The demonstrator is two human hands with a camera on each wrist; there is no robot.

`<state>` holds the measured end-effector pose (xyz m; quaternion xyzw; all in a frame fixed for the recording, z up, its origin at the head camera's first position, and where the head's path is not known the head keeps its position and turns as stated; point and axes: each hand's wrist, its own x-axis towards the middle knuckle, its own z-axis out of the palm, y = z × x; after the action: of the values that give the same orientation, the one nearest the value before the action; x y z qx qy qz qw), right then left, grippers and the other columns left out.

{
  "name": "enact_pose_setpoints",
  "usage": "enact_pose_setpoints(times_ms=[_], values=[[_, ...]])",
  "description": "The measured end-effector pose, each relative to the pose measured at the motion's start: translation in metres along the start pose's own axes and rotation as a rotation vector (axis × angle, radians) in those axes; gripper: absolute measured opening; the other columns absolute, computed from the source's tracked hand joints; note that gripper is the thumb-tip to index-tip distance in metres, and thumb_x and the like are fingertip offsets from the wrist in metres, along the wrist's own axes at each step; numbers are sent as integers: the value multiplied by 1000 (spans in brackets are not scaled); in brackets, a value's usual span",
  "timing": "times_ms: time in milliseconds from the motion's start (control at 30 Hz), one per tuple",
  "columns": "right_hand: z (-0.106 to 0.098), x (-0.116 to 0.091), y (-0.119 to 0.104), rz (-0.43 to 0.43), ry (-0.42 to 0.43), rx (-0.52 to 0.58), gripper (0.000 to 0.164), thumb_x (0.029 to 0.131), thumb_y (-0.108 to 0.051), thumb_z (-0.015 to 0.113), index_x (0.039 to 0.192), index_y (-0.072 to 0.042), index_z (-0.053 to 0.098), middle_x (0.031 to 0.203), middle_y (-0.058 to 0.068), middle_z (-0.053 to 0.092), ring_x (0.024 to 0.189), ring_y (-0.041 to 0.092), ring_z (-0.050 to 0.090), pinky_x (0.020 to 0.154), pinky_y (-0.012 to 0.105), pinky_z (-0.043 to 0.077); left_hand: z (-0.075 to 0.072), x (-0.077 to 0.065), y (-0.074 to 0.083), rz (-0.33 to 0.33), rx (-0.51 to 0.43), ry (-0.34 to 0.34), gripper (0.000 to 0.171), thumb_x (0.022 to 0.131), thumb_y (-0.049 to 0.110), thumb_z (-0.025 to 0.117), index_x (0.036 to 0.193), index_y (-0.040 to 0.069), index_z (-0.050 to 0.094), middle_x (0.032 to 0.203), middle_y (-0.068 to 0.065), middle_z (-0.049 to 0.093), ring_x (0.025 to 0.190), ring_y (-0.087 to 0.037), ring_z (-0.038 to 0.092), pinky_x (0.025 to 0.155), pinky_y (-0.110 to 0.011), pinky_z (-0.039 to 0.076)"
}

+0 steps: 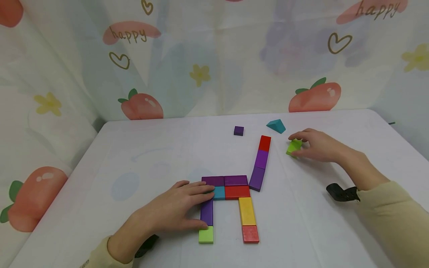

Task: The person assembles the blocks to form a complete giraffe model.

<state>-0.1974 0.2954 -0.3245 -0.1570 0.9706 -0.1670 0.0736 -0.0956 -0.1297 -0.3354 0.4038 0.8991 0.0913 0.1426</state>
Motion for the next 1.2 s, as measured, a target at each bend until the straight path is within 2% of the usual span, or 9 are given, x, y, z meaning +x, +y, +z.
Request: enact_pose_setpoints(times_ms=[200,467,800,1000,1200], values=[[3,-1,2,-22,7,17,50,88,-20,78,129,3,62,118,21,60,109,40,56,90,59,51,0,0,-1,-8,-1,-9,75,88,59,70,150,20,52,156,7,43,147,-18,32,116,-54,27],[7,7,-11,-55,18,37,47,89,-19,77,128,3,63,123,22,61,114,42,55,96,61,47,1,1,-3,-4,-4,-8,75,88,59,69,150,21,52,156,7,43,147,-17,32,116,-54,28],[-2,32,-22,-91,66,85,44,91,-17,75,127,4,62,122,22,62,114,42,55,96,59,48,1,0,-3,8,-1,-2,74,89,59,69,150,20,52,156,7,42,147,-17,32,116,-53,28],[-4,53,-34,-79,66,107,45,93,-21,73,130,2,62,120,20,62,110,38,56,97,57,47,0,-1,-3,15,0,3,74,89,59,69,150,19,52,156,7,42,147,-17,32,116,-53,28],[-2,72,-44,-40,41,130,48,95,-22,71,134,2,59,130,24,58,117,41,52,102,58,43,1,-1,-4,26,5,8,74,89,59,68,150,19,52,157,7,41,147,-16,31,117,-52,28]])
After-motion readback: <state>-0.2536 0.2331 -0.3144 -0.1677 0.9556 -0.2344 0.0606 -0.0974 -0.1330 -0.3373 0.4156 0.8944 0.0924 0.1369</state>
